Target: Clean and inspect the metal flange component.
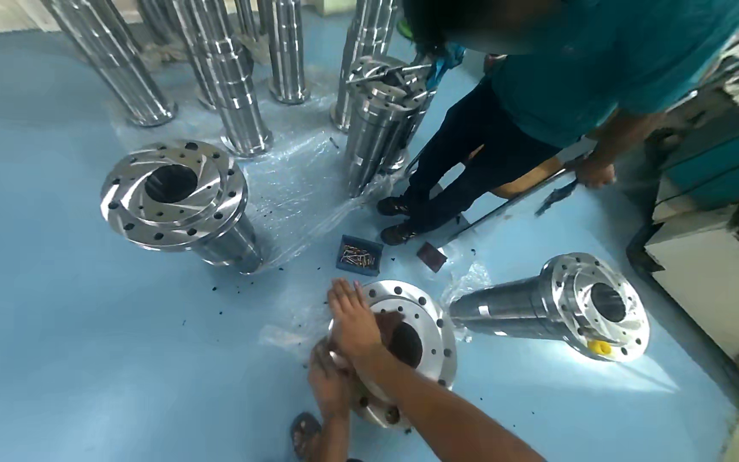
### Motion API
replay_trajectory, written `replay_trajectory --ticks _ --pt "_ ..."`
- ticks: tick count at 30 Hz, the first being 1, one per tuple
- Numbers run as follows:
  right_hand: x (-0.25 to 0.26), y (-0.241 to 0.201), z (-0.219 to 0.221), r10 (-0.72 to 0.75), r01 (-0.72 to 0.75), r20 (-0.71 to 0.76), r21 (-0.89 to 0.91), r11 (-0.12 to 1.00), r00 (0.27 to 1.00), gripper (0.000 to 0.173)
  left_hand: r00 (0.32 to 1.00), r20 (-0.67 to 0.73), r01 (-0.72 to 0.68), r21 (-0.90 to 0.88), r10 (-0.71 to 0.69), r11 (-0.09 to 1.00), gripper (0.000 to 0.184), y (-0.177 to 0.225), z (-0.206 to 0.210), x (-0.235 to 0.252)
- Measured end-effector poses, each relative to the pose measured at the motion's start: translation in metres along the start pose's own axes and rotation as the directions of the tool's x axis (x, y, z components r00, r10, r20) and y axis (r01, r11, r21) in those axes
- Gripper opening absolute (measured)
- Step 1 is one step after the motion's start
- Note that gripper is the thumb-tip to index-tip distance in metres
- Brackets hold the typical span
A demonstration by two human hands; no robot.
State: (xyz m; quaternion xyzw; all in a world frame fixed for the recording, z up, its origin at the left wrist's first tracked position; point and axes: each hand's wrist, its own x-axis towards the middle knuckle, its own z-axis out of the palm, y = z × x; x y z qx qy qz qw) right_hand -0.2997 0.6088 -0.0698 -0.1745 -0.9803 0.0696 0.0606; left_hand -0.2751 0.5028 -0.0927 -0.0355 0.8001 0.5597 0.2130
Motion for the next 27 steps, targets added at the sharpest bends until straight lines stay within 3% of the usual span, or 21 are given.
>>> replay_trajectory --ticks 2,5,10,15,17,20,23,27 --pt "0.024 0.018 0.003 0.036 -0.037 0.036 0.036 0.999 0.999 0.046 1.0 0.005 -0.021 0.07 0.02 0.997 0.043 0.004 -0.003 -0.002" --pt "0.033 0.067 0.002 0.14 -0.135 -0.068 0.075 0.988 0.988 0.04 1.0 -0.012 0.009 0.066 -0.008 0.998 0.04 0.005 0.001 0.0" --pt "-0.048 0.119 -0.01 0.246 -0.251 -0.114 -0.031 0.968 0.963 0.05 1.0 -0.022 0.016 0.109 -0.013 0.994 0.04 0.001 0.001 -0.001" --pt "-0.124 0.07 -0.014 0.298 -0.298 -0.13 0.02 0.954 0.946 0.056 0.999 -0.015 0.046 0.106 -0.045 0.993 0.043 0.001 -0.001 -0.001" --pt "-0.123 0.033 -0.012 0.264 -0.258 -0.13 0.064 0.964 0.956 0.054 0.999 -0.02 0.035 0.103 -0.033 0.994 0.042 -0.001 -0.001 0.0" --pt "-0.082 -0.002 -0.007 0.254 -0.247 -0.063 0.102 0.964 0.965 0.049 1.0 0.0 0.013 0.07 -0.013 0.997 0.039 -0.002 -0.004 -0.003" --pt "-0.047 -0.009 0.003 0.226 -0.219 -0.092 0.077 0.973 0.97 0.047 1.0 0.02 -0.009 0.022 0.009 1.0 0.039 -0.003 -0.004 -0.003" --pt "-0.093 0.014 -0.004 0.137 -0.134 -0.129 0.031 0.991 0.982 0.046 0.999 0.014 -0.041 0.079 0.04 0.996 0.039 0.004 -0.005 -0.005"
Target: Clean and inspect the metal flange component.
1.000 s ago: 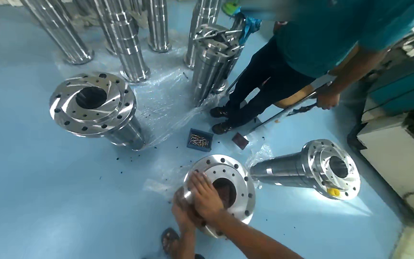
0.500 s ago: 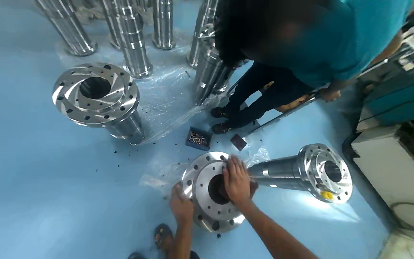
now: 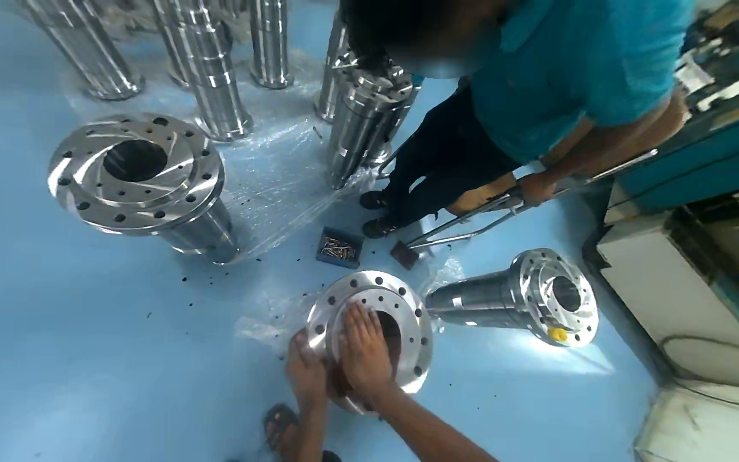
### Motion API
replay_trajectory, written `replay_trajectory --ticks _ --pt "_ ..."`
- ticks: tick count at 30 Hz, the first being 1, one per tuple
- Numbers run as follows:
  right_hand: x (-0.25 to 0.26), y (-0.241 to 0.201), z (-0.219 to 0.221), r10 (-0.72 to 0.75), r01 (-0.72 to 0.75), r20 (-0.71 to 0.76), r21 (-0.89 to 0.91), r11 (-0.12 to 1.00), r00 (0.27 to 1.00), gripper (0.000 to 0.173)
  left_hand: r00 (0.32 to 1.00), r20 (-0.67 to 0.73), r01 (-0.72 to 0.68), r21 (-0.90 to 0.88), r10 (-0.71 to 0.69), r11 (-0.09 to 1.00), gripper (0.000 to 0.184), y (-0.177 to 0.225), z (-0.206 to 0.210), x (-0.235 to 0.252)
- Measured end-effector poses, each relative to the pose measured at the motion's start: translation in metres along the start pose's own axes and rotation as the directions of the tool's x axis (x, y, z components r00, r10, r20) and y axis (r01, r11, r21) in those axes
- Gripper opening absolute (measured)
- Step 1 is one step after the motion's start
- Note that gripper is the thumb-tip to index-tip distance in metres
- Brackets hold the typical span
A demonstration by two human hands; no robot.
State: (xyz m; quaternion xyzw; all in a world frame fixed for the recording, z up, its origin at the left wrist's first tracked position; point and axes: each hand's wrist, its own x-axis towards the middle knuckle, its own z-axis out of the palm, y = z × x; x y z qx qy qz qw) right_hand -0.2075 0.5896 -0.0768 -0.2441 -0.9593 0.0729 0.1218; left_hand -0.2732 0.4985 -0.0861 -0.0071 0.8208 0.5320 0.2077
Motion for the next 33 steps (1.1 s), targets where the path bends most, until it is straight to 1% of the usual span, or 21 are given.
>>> replay_trajectory --ticks 1,3,5,7,9,11,13,15,16,17,19,21,22,24,26,28,29,31,33 --pt "-0.012 0.013 -0.005 -0.041 0.042 0.013 -0.01 0.999 0.999 0.048 1.0 -0.002 0.02 0.02 -0.02 1.0 0.04 0.001 0.0 -0.001" --pt "-0.016 0.035 -0.012 -0.082 0.083 0.035 -0.037 0.996 0.996 0.051 0.999 0.001 0.048 0.035 -0.048 0.998 0.041 0.002 0.002 0.0" --pt "0.0 0.055 -0.015 -0.013 0.017 0.066 -0.062 0.998 0.998 0.052 0.998 0.001 0.059 0.036 -0.059 0.998 0.041 0.001 0.002 0.001" --pt "0.019 0.086 -0.019 0.073 -0.067 0.068 -0.088 0.994 0.995 0.055 0.999 -0.01 0.05 0.035 -0.05 0.998 0.041 0.001 0.003 0.003" --pt "0.023 0.108 -0.018 0.121 -0.122 -0.016 -0.099 0.988 0.993 0.056 0.999 -0.024 0.047 0.041 -0.046 0.998 0.04 -0.001 0.003 0.002" --pt "0.011 0.1 -0.016 0.217 -0.225 -0.085 -0.093 0.97 0.972 0.056 0.998 -0.034 0.063 0.046 -0.061 0.997 0.039 -0.001 0.003 0.002" --pt "-0.012 0.07 -0.015 0.276 -0.283 -0.083 -0.079 0.956 0.958 0.057 0.996 -0.02 0.089 0.04 -0.088 0.995 0.039 0.001 0.003 0.004" --pt "-0.032 0.047 -0.014 0.223 -0.23 -0.082 -0.084 0.97 0.971 0.057 0.995 -0.005 0.1 0.046 -0.1 0.994 0.04 0.001 0.002 0.005" --pt "-0.034 0.047 -0.015 0.189 -0.195 -0.076 -0.084 0.977 0.979 0.058 0.995 0.003 0.097 0.056 -0.097 0.994 0.041 0.002 0.002 0.006" --pt "-0.03 0.054 -0.015 0.166 -0.171 -0.062 -0.08 0.982 0.984 0.059 0.996 0.006 0.091 0.065 -0.091 0.994 0.041 0.002 0.002 0.007" --pt "-0.019 0.083 -0.017 0.145 -0.148 -0.037 -0.081 0.986 0.989 0.057 0.996 0.006 0.092 0.072 -0.092 0.993 0.041 0.004 0.0 0.005" --pt "-0.001 0.116 -0.019 0.205 -0.21 -0.062 -0.083 0.974 0.977 0.058 0.997 0.003 0.08 0.067 -0.081 0.994 0.04 0.004 0.001 0.004" --pt "0.007 0.123 -0.018 0.221 -0.228 -0.093 -0.084 0.97 0.971 0.059 0.997 -0.004 0.073 0.057 -0.073 0.996 0.04 0.004 0.002 0.005" --pt "-0.001 0.112 -0.017 0.224 -0.233 -0.104 -0.083 0.969 0.969 0.056 0.997 -0.007 0.083 0.044 -0.082 0.996 0.04 0.001 0.001 0.002" --pt "-0.021 0.08 -0.018 0.192 -0.199 -0.081 -0.092 0.976 0.978 0.054 0.996 -0.009 0.087 0.04 -0.087 0.995 0.04 0.003 0.001 0.002" --pt "-0.037 0.058 -0.015 0.053 -0.064 -0.094 -0.115 0.991 0.994 0.048 0.998 -0.008 0.065 0.051 -0.064 0.997 0.04 0.003 0.001 0.002" --pt "-0.039 0.058 -0.016 0.0 -0.008 -0.082 -0.107 0.994 0.997 0.047 0.998 -0.007 0.055 0.061 -0.054 0.997 0.04 0.002 0.001 0.001" --pt "-0.032 0.079 -0.017 -0.063 0.058 -0.053 -0.086 0.995 0.997 0.047 0.999 -0.003 0.051 0.062 -0.051 0.997 0.041 0.001 0.0 0.0" --pt "-0.016 0.109 -0.02 -0.034 0.028 -0.054 -0.093 0.995 0.998 0.048 0.998 -0.002 0.057 0.051 -0.057 0.997 0.041 -0.001 0.0 -0.001"
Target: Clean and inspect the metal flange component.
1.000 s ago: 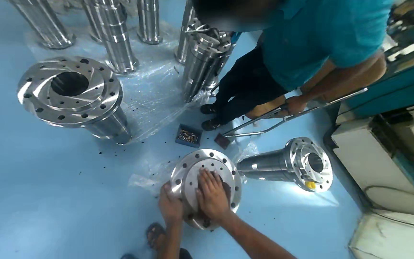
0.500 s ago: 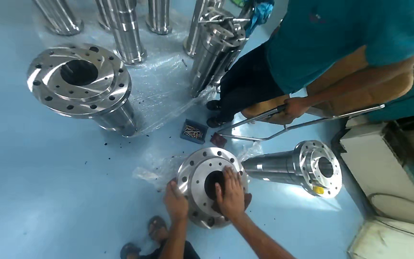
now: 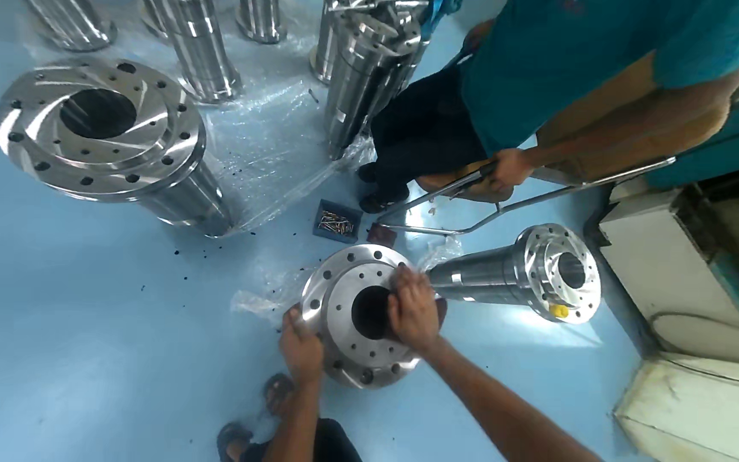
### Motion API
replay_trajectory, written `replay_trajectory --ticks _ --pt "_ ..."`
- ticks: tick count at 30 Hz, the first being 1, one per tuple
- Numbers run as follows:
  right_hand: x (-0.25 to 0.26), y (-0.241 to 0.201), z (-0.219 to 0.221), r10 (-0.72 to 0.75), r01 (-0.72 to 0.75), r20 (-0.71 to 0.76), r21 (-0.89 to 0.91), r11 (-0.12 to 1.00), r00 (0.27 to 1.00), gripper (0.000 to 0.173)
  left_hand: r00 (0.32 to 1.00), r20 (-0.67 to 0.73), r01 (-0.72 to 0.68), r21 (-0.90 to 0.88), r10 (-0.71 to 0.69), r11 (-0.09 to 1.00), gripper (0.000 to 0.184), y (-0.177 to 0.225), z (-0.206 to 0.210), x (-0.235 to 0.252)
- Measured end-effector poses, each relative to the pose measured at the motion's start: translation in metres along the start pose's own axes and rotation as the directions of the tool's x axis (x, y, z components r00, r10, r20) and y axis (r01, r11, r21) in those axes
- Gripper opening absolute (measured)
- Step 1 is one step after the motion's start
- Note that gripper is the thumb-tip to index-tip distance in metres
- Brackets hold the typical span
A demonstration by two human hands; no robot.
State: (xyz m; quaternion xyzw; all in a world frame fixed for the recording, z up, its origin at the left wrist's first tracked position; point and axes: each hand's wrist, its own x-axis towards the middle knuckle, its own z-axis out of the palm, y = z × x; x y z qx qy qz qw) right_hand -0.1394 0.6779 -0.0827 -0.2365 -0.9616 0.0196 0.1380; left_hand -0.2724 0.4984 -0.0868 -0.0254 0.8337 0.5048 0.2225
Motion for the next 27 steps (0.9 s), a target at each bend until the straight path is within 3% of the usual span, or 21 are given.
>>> replay_trajectory --ticks 3,6,9,12,13,15,18,21,23,27 --pt "0.012 0.009 0.003 0.055 -0.057 -0.029 -0.055 0.997 0.998 0.045 1.0 -0.02 0.007 -0.019 -0.008 1.0 0.04 -0.002 0.001 0.001" --pt "-0.007 -0.036 -0.003 0.08 -0.08 -0.01 -0.045 0.996 0.997 0.04 1.0 -0.011 0.014 -0.02 -0.014 1.0 0.04 0.001 0.001 0.0" --pt "-0.02 -0.07 -0.005 -0.015 0.014 -0.022 -0.049 0.999 1.0 0.033 1.0 -0.007 0.023 0.038 -0.023 0.999 0.039 0.006 0.0 0.0" --pt "-0.018 -0.054 -0.006 -0.113 0.112 -0.035 -0.015 0.994 0.993 0.033 0.998 -0.013 0.06 0.202 -0.059 0.977 0.04 0.014 0.0 -0.001" --pt "-0.016 -0.044 -0.006 -0.085 0.084 -0.06 -0.014 0.996 0.995 0.031 0.995 -0.019 0.099 0.249 -0.097 0.963 0.043 0.019 0.0 -0.003" --pt "-0.011 -0.022 -0.004 0.12 -0.125 -0.136 -0.028 0.992 0.983 0.028 0.98 -0.073 0.2 0.255 -0.188 0.946 0.048 0.03 0.003 -0.009" --pt "-0.005 -0.007 -0.001 0.439 -0.459 -0.218 -0.046 0.887 0.871 0.028 0.964 -0.153 0.241 0.135 -0.22 0.961 0.049 0.033 0.016 -0.027" --pt "-0.011 -0.019 -0.008 0.652 -0.651 -0.159 0.065 0.756 0.741 0.031 0.966 -0.208 0.194 0.198 -0.152 0.961 0.052 0.027 0.026 -0.042" --pt "-0.02 -0.028 -0.008 0.703 -0.69 -0.157 0.135 0.711 0.694 0.033 0.959 -0.22 0.227 0.234 -0.176 0.945 0.051 0.029 0.028 -0.039" --pt "-0.053 -0.053 -0.016 0.662 -0.631 -0.179 0.202 0.749 0.728 0.03 0.953 -0.222 0.262 0.255 -0.208 0.931 0.051 0.029 0.028 -0.037"
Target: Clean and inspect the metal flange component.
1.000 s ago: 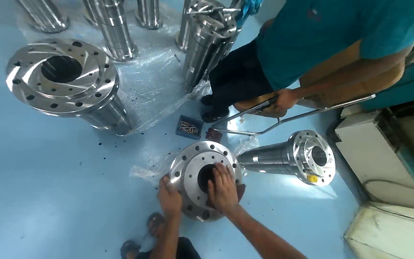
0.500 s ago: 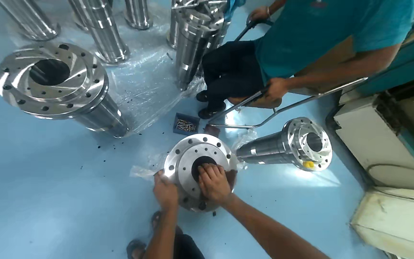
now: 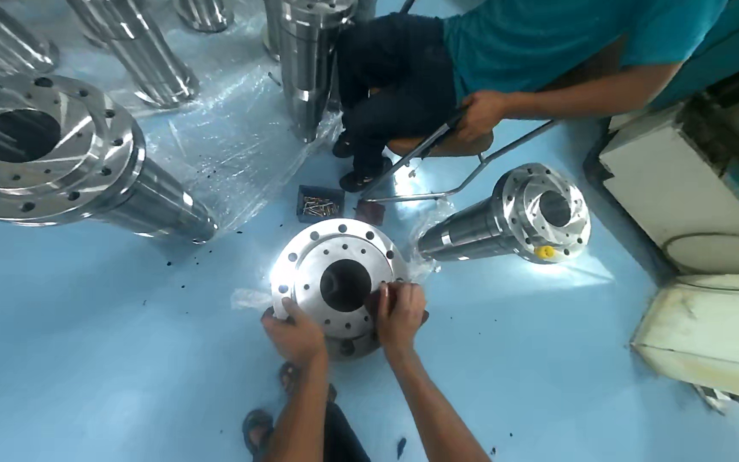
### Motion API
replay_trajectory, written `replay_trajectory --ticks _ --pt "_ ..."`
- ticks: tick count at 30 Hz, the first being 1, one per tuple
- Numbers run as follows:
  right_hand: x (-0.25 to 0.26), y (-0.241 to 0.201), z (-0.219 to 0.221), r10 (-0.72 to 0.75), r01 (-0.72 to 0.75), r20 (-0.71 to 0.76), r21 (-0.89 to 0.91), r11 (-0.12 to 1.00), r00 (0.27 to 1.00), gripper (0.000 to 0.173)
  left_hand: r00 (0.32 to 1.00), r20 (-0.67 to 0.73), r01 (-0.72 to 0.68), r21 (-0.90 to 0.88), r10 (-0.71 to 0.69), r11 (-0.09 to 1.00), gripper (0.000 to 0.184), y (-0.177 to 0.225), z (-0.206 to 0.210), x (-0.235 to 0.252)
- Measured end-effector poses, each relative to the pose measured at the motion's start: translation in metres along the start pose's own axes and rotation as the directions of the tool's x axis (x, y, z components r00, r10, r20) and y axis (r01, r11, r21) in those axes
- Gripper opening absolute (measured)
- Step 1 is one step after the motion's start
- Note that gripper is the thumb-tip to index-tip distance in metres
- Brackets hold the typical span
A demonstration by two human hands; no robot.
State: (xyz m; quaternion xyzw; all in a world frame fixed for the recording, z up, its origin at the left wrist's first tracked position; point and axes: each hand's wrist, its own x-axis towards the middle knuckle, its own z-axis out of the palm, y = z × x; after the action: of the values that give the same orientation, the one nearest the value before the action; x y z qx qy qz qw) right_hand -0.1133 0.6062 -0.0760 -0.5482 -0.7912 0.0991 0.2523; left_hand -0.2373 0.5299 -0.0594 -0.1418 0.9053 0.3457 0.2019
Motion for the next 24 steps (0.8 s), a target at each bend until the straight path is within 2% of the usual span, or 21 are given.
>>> replay_trajectory --ticks 2,7,9,11,13,17,20,24 --pt "-0.013 0.003 -0.015 0.006 -0.009 0.099 0.028 1.0 0.995 0.034 1.0 0.004 -0.002 0.004 0.002 1.0 0.051 0.0 0.001 0.0" --pt "-0.009 0.005 -0.042 0.099 -0.091 0.349 -0.041 0.995 0.932 0.064 0.999 -0.003 0.034 0.03 -0.034 0.999 0.051 0.005 0.0 -0.001" --pt "-0.008 -0.004 -0.054 0.14 -0.126 0.432 -0.061 0.99 0.891 0.055 0.999 -0.007 0.033 0.044 -0.032 0.998 0.051 0.005 0.001 0.0" --pt "-0.009 -0.011 -0.07 0.242 -0.234 0.567 -0.089 0.968 0.787 0.041 0.999 -0.019 0.034 0.059 -0.033 0.998 0.05 0.004 0.002 0.001" --pt "-0.012 -0.006 -0.082 0.357 -0.405 0.647 -0.08 0.911 0.674 0.035 0.999 -0.022 0.044 0.06 -0.043 0.997 0.049 0.006 0.003 0.0" --pt "-0.02 -0.001 -0.087 0.533 -0.65 0.598 -0.026 0.759 0.599 0.036 0.999 -0.03 0.043 0.074 -0.041 0.996 0.049 0.005 0.003 0.0" --pt "-0.02 -0.01 -0.081 0.563 -0.691 0.6 -0.024 0.723 0.569 0.044 0.998 -0.042 0.042 0.079 -0.039 0.996 0.05 0.005 0.004 0.0" --pt "-0.024 -0.018 -0.072 0.556 -0.701 0.573 0.045 0.712 0.602 0.037 0.999 -0.04 0.039 0.068 -0.036 0.997 0.052 0.004 0.006 0.0"
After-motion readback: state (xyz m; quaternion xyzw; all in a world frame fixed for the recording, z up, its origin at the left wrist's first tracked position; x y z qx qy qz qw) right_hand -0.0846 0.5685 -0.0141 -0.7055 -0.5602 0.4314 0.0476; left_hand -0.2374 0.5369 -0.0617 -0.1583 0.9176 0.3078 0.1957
